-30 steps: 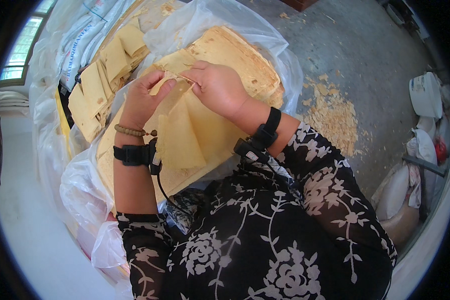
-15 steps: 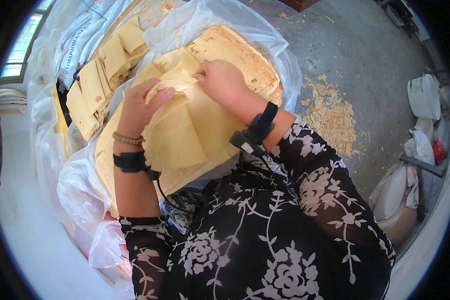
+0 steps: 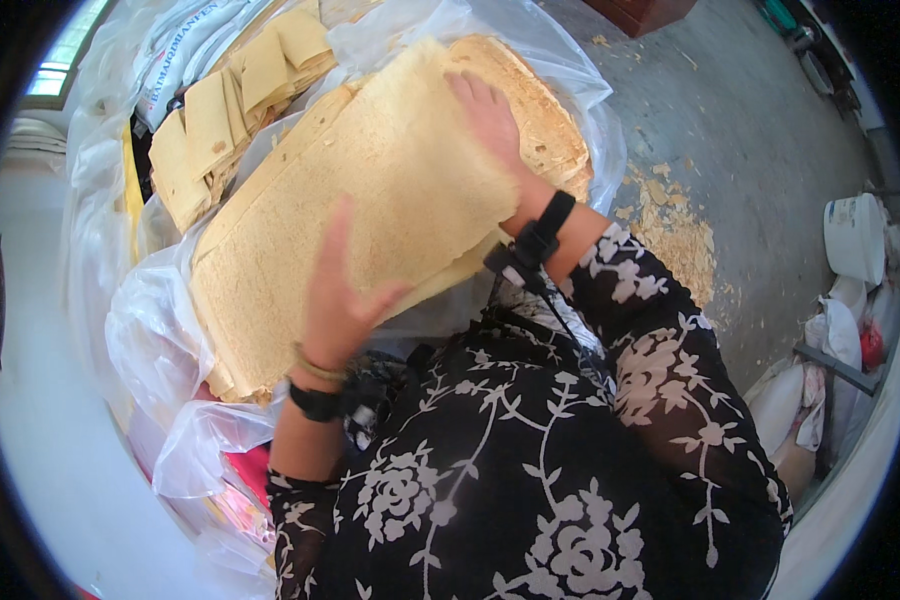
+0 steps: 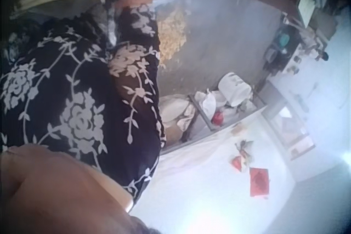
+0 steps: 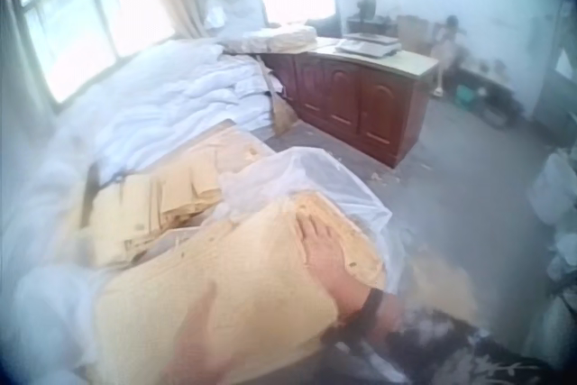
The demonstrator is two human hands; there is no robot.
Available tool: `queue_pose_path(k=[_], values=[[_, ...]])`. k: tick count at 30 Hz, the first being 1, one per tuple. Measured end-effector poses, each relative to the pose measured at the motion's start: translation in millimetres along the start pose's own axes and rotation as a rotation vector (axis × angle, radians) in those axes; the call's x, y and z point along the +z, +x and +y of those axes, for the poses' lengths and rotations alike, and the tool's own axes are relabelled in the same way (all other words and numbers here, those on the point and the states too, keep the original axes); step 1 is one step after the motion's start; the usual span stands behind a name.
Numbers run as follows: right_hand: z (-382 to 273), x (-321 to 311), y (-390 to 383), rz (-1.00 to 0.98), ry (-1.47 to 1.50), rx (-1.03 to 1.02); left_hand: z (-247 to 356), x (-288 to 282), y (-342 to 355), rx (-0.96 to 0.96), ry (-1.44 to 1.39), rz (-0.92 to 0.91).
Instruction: The person repeatedly folds thin, rectangular, beige sheets by hand. Each sheet is folded in half and then folded again into a smaller rectangle before being placed on a growing stack. The person handles the sheets one at a time from a larger pile.
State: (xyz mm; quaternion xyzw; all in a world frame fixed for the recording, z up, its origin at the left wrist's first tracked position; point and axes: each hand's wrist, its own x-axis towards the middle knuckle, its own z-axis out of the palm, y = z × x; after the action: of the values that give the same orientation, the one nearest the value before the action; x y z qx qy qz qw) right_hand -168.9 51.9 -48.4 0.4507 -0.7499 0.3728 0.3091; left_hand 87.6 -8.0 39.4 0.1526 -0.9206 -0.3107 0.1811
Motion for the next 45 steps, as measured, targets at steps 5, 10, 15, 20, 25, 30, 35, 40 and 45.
queue_pose_path(k=[5,10,15,20,25,30,35,40,45], values=[[-43,-21,-39,-0.474,0.542,0.192,-8,60,-41,-0.105,0.33,0.091],[-73,-31,-40,-0.628,0.644,0.254,-11,59,-32,-0.142,0.399,0.308],[-96,-36,-39,-0.675,0.51,0.025,-17,11,-25,-0.435,0.196,0.484],[-124,-41,-44,-0.738,0.056,-0.317,-32,-68,-33,-0.348,0.153,0.849],[-131,-40,-34,-0.824,0.026,-0.26,-36,-162,-58,-0.535,0.171,1.141],[-147,-50,-34,-0.788,0.105,-0.24,-26,-201,-47,-0.235,0.582,0.997],[-178,-64,-50,-0.835,0.789,-0.018,-3,-93,-39,0.202,0.211,0.544],[-179,-60,-53,-1.126,1.227,1.312,5,-26,-126,0.325,0.128,0.181],[-189,-49,-44,-0.88,1.106,1.09,-27,8,-144,0.079,0.418,0.239]])
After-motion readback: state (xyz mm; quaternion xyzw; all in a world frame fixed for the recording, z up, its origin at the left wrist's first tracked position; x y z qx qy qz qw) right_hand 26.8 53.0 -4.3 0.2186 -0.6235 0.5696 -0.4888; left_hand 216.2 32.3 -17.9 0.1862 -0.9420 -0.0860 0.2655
